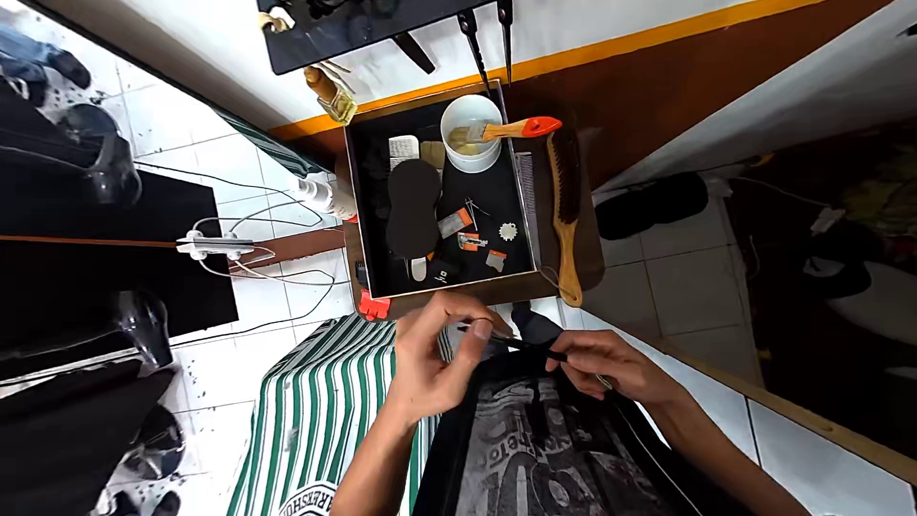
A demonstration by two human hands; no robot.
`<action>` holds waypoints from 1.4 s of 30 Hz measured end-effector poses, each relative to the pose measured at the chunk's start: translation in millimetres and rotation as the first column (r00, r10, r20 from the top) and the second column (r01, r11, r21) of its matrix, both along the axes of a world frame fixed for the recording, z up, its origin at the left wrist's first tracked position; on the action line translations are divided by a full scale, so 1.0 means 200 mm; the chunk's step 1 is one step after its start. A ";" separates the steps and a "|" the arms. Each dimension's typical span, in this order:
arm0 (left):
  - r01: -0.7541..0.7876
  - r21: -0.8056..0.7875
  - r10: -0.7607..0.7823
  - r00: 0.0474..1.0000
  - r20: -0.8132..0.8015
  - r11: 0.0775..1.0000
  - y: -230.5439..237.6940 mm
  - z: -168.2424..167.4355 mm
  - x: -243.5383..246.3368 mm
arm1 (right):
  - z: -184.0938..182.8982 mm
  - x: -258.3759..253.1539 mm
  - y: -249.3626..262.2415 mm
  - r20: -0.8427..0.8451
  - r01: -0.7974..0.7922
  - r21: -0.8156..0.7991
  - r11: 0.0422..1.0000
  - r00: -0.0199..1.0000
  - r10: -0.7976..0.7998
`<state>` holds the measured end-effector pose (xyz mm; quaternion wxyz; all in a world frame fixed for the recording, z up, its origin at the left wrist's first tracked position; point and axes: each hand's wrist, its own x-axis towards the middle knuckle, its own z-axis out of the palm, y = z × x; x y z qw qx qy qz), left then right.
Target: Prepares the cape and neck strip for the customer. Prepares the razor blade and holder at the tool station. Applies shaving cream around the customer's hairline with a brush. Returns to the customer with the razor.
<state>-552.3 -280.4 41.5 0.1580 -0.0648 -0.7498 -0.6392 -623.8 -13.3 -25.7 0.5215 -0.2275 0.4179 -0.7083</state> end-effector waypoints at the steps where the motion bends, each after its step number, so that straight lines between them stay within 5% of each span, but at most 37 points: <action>1: 0.001 -0.051 -0.002 1.000 -0.022 0.999 0.01 0.02 -0.02 | -0.03 0.00 0.00 0.014 0.013 0.000 1.000 1.000 -0.013; 6: -0.281 0.050 0.274 0.955 0.110 0.958 -0.10 0.05 -0.19 | -0.10 -0.02 0.01 0.087 0.033 -0.092 0.995 0.996 -0.025; 8: -0.337 -0.094 0.349 0.914 0.207 0.937 -0.18 0.00 -0.31 | -0.12 -0.03 0.02 0.114 0.037 -0.121 0.992 0.993 -0.024; 12: -0.087 -0.509 0.298 0.889 0.348 0.856 -0.17 -0.10 -0.52 | -0.14 -0.05 0.03 0.130 0.046 -0.161 0.986 0.991 -0.025; 18: 0.261 -0.703 0.213 0.833 0.510 0.662 -0.14 -0.23 -0.75 | -0.15 -0.07 0.06 0.075 0.038 -0.147 0.988 0.997 -0.027; 24: 0.076 -0.856 0.298 0.919 0.259 0.511 -0.30 -0.10 -0.58 | -0.13 -0.06 0.10 0.038 0.056 -0.157 0.986 0.998 -0.050; 34: 0.164 -0.949 0.294 0.924 0.243 0.270 -0.30 -0.23 -0.43 | -0.13 -0.11 0.08 0.040 0.047 -0.151 0.987 0.998 -0.042; 42: 0.160 -0.899 0.283 0.914 0.291 0.408 -0.26 -0.27 -0.44 | -0.11 -0.12 0.08 0.008 0.059 -0.134 0.989 0.998 -0.059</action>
